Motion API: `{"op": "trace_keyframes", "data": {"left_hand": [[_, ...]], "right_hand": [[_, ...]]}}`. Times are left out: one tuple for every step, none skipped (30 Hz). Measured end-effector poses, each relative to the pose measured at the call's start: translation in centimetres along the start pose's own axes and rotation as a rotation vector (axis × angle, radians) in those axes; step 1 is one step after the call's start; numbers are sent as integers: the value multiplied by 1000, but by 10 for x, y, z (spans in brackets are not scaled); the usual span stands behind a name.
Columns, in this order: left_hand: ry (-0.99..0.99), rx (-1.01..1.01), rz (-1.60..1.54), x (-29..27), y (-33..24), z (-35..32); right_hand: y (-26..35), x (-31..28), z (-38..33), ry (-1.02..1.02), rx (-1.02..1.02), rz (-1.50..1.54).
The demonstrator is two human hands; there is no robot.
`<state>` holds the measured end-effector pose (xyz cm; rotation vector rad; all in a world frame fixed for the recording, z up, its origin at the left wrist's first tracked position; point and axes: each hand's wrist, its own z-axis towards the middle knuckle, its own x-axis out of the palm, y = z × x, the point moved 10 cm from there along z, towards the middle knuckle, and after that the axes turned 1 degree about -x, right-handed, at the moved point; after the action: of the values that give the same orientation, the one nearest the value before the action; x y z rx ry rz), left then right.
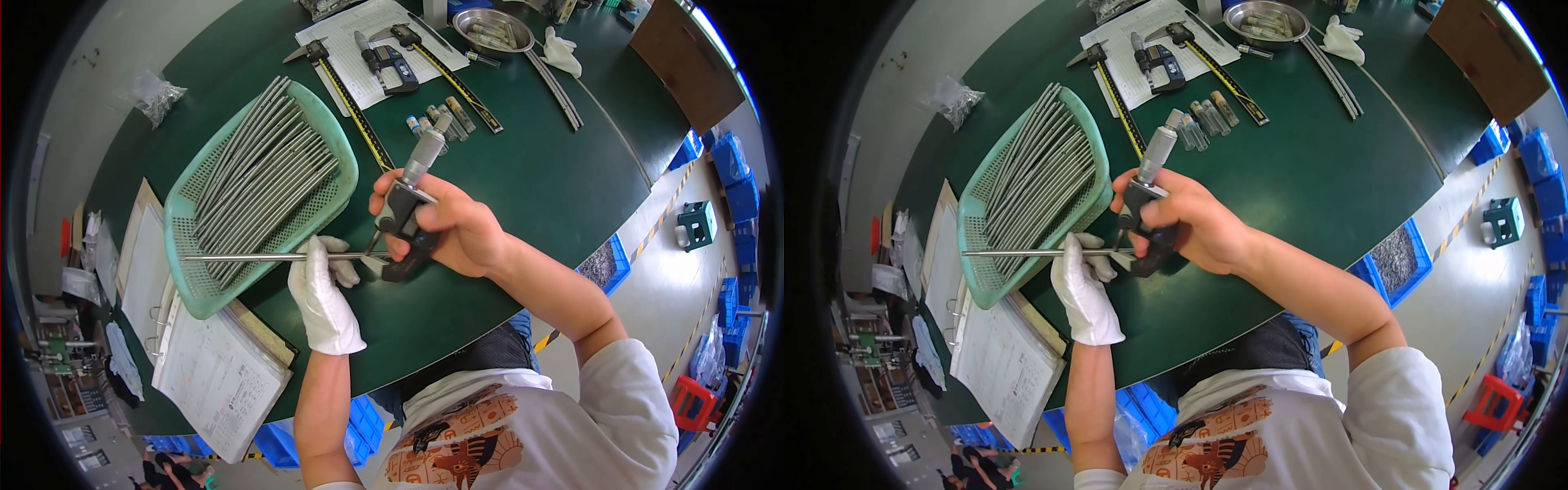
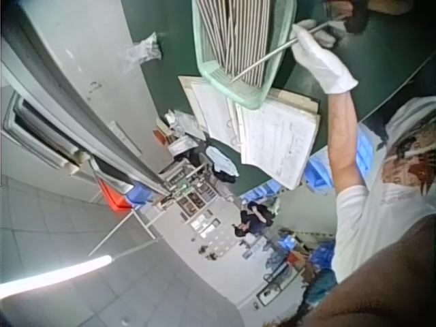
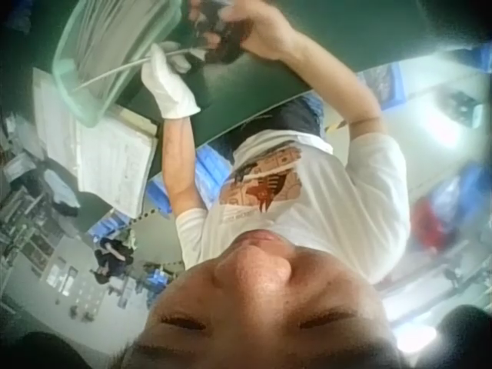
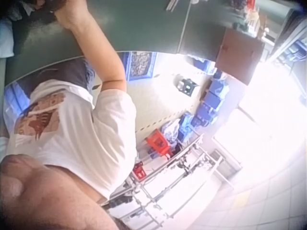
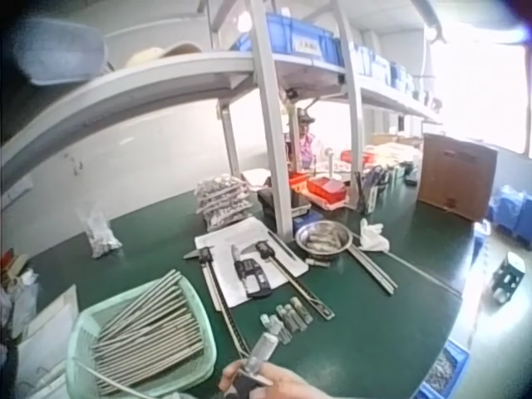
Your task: Measuring the dimensions of metal rods using a digital micrometer for quality control.
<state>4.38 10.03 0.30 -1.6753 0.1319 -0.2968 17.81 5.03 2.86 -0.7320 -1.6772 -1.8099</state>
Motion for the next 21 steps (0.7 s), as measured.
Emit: {"op": "trace_keyframes", "data": {"left_hand": [[6,-22,-14,1,2,0],[3,0,-3,0,0,0],[-2,2,10,0,0,-1],[-3,-13,10,0,1,0],[-7,6,21,0,0,0],[-8,3,15,-1,0,0],[-6,-21,-1,-1,2,0],[-14,0,13,-1,0,0],[-8,3,10,-1,0,0],[4,-16,-6,0,2,0],[-1,6,7,0,0,0],[-3,6,4,0,0,0],[3,-14,-13,0,2,0],[-4,5,2,0,0,0],[-5,4,-1,-1,0,0],[-1,-19,-16,0,2,0],[-3,1,-3,0,0,0],[-5,7,2,0,0,0],[-6,-12,-2,0,1,0],[-7,13,8,0,-1,0],[-11,9,14,0,-1,-1]], "right_hand": [[-2,-6,1,-47,25,-16],[1,-4,1,-13,6,-10],[-2,-8,1,-52,53,6],[-8,-17,0,-138,116,0],[-6,-11,0,-88,100,20],[-6,-15,0,-147,88,37],[-6,-19,-1,-206,84,53],[-5,-18,-1,-202,78,56],[-5,-18,-1,-203,87,75],[-6,-21,-2,-241,104,80],[-5,-17,-1,-204,96,95],[-5,-17,-1,-203,96,109],[-5,-17,-1,-202,97,123],[-5,-17,-1,-202,97,124],[-5,-16,0,-182,94,97],[-6,-19,0,-200,107,60],[-5,-16,1,-165,90,70],[-4,-17,1,-169,86,65],[-6,-21,0,-208,100,55],[-4,-18,0,-173,82,60],[-4,-20,0,-183,83,59]]}}
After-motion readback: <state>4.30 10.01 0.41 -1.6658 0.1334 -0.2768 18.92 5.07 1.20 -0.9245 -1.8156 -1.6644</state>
